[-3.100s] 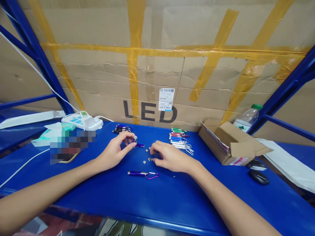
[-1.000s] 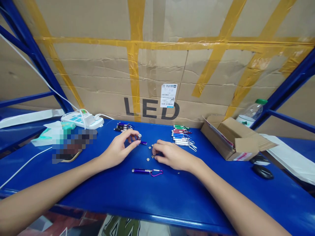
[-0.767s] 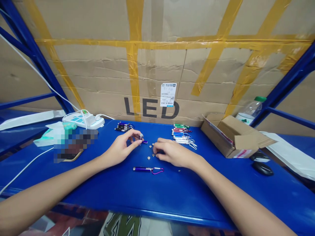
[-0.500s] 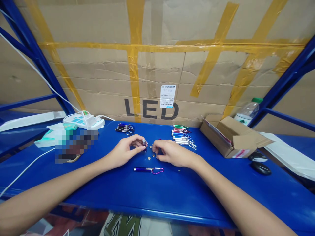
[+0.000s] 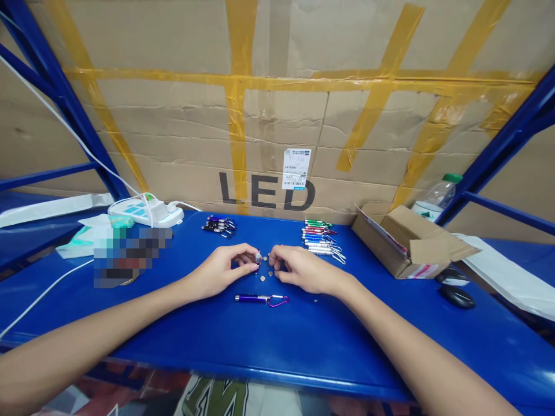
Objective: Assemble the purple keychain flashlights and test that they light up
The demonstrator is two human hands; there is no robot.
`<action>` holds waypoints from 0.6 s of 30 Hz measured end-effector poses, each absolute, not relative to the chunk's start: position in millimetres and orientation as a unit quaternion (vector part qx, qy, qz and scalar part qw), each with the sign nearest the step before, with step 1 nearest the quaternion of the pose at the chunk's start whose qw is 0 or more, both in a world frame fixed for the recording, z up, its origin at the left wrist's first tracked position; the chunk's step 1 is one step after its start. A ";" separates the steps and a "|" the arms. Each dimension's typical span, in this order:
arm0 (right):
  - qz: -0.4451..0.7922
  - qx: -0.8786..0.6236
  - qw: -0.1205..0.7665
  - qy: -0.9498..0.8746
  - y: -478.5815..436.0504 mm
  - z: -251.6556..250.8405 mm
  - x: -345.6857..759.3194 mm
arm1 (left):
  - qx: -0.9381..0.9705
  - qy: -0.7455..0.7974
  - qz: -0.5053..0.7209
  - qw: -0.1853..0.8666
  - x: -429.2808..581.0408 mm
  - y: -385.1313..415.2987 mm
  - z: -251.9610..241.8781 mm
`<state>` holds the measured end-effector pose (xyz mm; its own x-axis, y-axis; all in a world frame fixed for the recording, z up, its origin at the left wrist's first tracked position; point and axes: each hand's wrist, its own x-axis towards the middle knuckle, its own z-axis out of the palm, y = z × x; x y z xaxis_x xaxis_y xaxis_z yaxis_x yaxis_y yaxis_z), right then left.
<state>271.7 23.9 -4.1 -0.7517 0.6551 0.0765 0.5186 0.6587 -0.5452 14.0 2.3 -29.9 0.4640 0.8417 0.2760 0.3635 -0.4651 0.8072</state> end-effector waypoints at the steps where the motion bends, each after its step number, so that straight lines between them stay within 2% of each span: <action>1: 0.255 -0.325 0.137 -0.900 23.9 -4.1 271.4 | 0.788 0.382 0.345 0.338 13.7 2.0 -29.4; 4: 0.253 -0.333 0.160 -0.894 23.4 -1.3 271.6 | 0.810 0.366 0.342 0.303 12.5 0.9 -27.7; 11: 0.316 -0.328 0.293 -0.840 14.4 6.9 266.6 | 0.847 0.337 0.328 0.249 13.4 -2.2 -25.5; 18: 0.339 -0.296 0.311 -0.837 10.9 -0.1 260.3 | 0.852 0.337 0.324 0.235 15.9 -3.8 -23.5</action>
<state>260.3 10.9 -0.1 -0.6313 0.7070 0.3189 0.2855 0.5941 -0.7520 15.9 -3.8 -23.5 0.5627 0.7264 0.3945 0.4222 -0.6628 0.6184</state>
